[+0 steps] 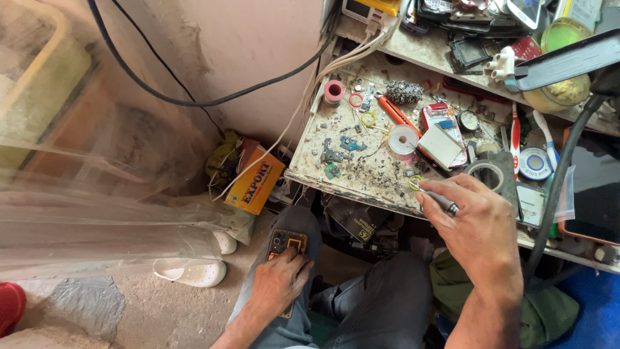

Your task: The person uses a screwdriver to remove screws from a disassembled mobile phone held in their lap. They place the screws on the cluttered workbench and continue unscrewing components from the phone's internal frame.

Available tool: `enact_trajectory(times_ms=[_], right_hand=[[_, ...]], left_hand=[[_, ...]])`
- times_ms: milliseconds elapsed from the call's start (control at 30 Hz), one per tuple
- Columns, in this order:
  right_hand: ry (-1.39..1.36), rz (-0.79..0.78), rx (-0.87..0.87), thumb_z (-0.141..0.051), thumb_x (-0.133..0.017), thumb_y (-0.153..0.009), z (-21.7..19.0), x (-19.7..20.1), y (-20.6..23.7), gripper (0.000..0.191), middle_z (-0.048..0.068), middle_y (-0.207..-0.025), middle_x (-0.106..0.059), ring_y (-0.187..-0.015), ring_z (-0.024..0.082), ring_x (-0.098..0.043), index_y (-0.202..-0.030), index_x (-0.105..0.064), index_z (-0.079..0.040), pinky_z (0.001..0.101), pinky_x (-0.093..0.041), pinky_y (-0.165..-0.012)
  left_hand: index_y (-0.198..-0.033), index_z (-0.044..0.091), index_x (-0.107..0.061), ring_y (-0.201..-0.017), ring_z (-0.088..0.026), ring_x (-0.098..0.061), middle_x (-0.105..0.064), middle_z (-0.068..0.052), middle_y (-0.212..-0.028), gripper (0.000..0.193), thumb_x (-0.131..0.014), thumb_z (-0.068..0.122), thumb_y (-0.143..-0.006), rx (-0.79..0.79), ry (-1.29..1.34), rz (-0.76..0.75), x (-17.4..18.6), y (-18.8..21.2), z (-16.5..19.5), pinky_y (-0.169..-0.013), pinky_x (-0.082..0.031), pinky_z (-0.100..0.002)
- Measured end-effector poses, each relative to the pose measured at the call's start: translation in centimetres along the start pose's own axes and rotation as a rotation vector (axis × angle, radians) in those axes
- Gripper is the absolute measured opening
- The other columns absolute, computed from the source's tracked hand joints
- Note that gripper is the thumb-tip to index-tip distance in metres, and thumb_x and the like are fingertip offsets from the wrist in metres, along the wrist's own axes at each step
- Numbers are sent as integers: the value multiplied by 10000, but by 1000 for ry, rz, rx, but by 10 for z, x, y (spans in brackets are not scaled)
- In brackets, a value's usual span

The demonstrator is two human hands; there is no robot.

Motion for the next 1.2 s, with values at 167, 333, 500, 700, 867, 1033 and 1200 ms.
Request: enact_trajectory(times_ms=[167,333,500,700,867,1033,1200], right_hand=[[38,-34,-47,-268,-797,-853,8,-10,-1,209,42,-980,-756,-812,272,-730,-1038,-817,-173,377,-568,-712],[1,-47,-69,-261,-796,-848,10,-13,-2,220,43,-978,-755,-806,277,-729,-1050,-813,-176,378,-568,-707],[-72,14,-30,-205,-800,-863,6,-2,0,198,64,-961,-751,-792,238,-726,-1050,-804,-141,347,-560,-700],[-164,33,-119,-164,-809,-860,8,4,5,203,80,-924,-735,-709,197,-704,-1056,-798,-110,331,-538,-626],[-193,59,-89,-151,-811,-861,10,6,10,225,89,-932,-725,-728,179,-692,-1079,-789,-98,313,-529,-635],[-302,104,-97,-102,-803,-855,13,-1,18,246,75,-967,-739,-764,148,-674,-1099,-783,-80,279,-510,-673],[-357,142,-115,-93,-803,-863,14,-10,21,230,73,-965,-738,-761,137,-644,-1088,-778,-53,269,-499,-693]], left_hand=[[-871,130,-757,-671,-260,-693,-650,-46,-787,116,-771,244,-854,-10,-8,19,1,-1,0,-567,-554,-398],[-870,127,-751,-672,-259,-689,-651,-44,-797,111,-771,235,-854,-20,6,33,1,0,1,-569,-554,-396],[-875,123,-744,-680,-258,-689,-653,-44,-814,106,-765,225,-853,-38,14,44,0,2,0,-571,-550,-398],[-877,131,-744,-683,-267,-688,-652,-47,-812,103,-765,229,-857,-22,7,19,-4,2,-3,-570,-546,-408],[-914,123,-748,-672,-285,-677,-654,-56,-807,110,-772,218,-863,-35,127,48,20,-11,18,-584,-543,-409],[-1011,98,-732,-686,-243,-711,-702,-59,-880,125,-753,174,-914,-182,238,138,69,-61,70,-579,-572,-355],[-1176,83,-695,-748,-266,-690,-656,-84,-957,285,-747,234,-940,-390,161,175,81,-131,130,-632,-563,-388]])
Point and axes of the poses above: each hand's wrist, its own y-axis away from the middle knuckle, its own x-axis out of the back of the hand, z = x × y, the point moved 7 cm from there along -y, towards the middle knuckle
